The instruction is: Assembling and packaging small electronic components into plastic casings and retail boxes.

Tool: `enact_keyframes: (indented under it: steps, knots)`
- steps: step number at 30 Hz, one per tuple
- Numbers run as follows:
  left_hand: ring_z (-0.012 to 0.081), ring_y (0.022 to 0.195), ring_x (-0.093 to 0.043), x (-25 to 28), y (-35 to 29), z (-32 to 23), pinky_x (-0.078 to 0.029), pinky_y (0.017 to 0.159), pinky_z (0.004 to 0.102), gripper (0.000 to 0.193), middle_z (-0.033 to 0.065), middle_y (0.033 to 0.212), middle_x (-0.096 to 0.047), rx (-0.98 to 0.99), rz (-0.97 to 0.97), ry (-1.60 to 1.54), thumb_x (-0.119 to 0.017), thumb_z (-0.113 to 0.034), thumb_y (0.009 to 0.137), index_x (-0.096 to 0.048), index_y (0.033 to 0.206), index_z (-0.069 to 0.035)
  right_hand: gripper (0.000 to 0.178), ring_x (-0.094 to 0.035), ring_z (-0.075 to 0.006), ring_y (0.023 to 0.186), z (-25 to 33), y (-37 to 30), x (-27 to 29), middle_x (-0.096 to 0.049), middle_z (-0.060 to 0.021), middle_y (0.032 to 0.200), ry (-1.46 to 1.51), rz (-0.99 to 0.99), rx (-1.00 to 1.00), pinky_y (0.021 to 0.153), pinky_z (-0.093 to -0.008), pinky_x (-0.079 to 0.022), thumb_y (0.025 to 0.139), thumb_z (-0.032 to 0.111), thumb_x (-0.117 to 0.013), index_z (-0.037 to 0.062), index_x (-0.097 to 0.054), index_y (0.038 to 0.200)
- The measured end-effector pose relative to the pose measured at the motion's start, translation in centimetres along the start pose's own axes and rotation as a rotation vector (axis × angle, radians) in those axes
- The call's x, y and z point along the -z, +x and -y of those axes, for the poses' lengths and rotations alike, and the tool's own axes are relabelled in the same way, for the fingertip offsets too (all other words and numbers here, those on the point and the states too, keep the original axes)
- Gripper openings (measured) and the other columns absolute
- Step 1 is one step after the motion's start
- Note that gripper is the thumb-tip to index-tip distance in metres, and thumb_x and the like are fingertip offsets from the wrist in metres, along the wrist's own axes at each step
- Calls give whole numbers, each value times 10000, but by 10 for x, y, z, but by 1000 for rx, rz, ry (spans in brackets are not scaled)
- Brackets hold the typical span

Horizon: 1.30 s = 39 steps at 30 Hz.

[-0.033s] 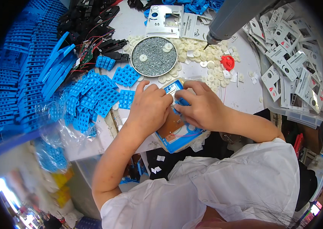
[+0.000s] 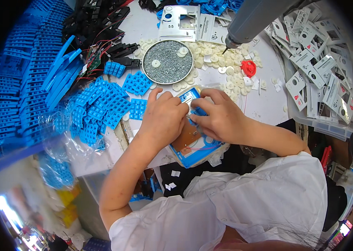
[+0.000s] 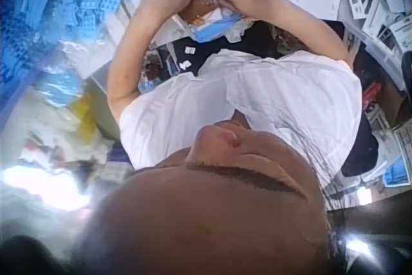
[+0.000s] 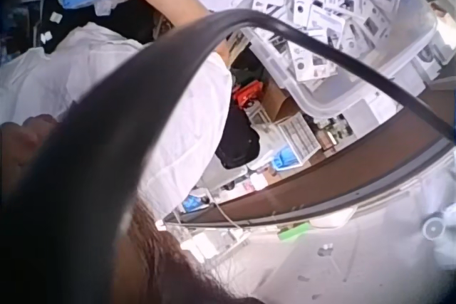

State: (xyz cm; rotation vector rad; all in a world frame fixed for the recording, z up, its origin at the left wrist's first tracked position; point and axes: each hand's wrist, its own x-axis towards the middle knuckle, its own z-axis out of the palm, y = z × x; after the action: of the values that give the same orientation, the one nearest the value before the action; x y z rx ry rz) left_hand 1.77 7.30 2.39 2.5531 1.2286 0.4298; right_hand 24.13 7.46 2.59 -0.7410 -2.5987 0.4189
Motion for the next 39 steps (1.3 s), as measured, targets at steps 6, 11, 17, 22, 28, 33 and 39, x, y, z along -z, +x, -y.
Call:
enact_keyframes:
  steps: [6, 11, 17, 22, 28, 33, 39]
  knots:
    - [232, 883, -602, 3, 10, -4, -371, 1051, 509, 52, 20, 796, -621, -93, 50, 98, -717, -91, 754, -687, 789, -114, 376, -528, -381, 1188, -4, -7, -3, -606, -133, 1205, 56, -24, -40, 942, -468, -492, 649, 123, -790, 46, -734, 1013]
    - [213, 899, -611, 3, 17, -13, -391, 1033, 494, 39, 20, 796, -637, -185, 108, 240, -665, -130, 769, -689, 766, -99, 372, -524, -391, 1210, -2, -9, -9, -593, -145, 1249, 15, -21, -49, 942, -466, -499, 666, 115, -787, 41, -722, 1025]
    - [241, 946, -635, 3, 22, -38, -388, 1058, 495, 138, 66, 864, -693, -135, 229, 392, -656, -148, 795, -760, 839, -70, 318, -519, -393, 1209, -2, -13, -14, -591, -139, 1250, 46, -55, -68, 951, -469, -494, 685, 137, -767, 36, -716, 982]
    - [238, 969, -623, -2, 22, -49, -406, 978, 448, 136, 47, 868, -693, -139, 306, 486, -680, -173, 790, -776, 860, -106, 256, -519, -380, 1184, -2, -14, -18, -609, -129, 1207, 93, -117, -55, 940, -459, -490, 685, 153, -757, 16, -734, 900]
    - [231, 885, -608, 5, 35, -45, -410, 779, 389, 194, 54, 805, -671, -111, 432, 396, -729, -229, 718, -734, 820, -64, 278, -518, -390, 1184, -3, -12, -17, -609, -130, 1180, 131, -105, -79, 962, -452, -496, 698, 135, -775, 33, -733, 954]
    - [232, 870, -616, -7, 25, -63, -410, 756, 375, 140, 39, 791, -678, -81, 270, 542, -725, -193, 725, -734, 796, -72, 318, -509, -413, 1218, 2, -22, -18, -610, -139, 1236, 177, -118, -92, 991, -455, -495, 700, 89, -780, 24, -724, 1006]
    - [291, 840, -694, 17, 49, -46, -523, 686, 426, 102, 102, 789, -714, -5, 524, 271, -740, -162, 756, -746, 782, -64, 308, -571, -384, 1156, -9, -31, -7, -658, -125, 1166, 290, -235, -123, 942, -451, -527, 741, 52, -764, 32, -718, 1046]
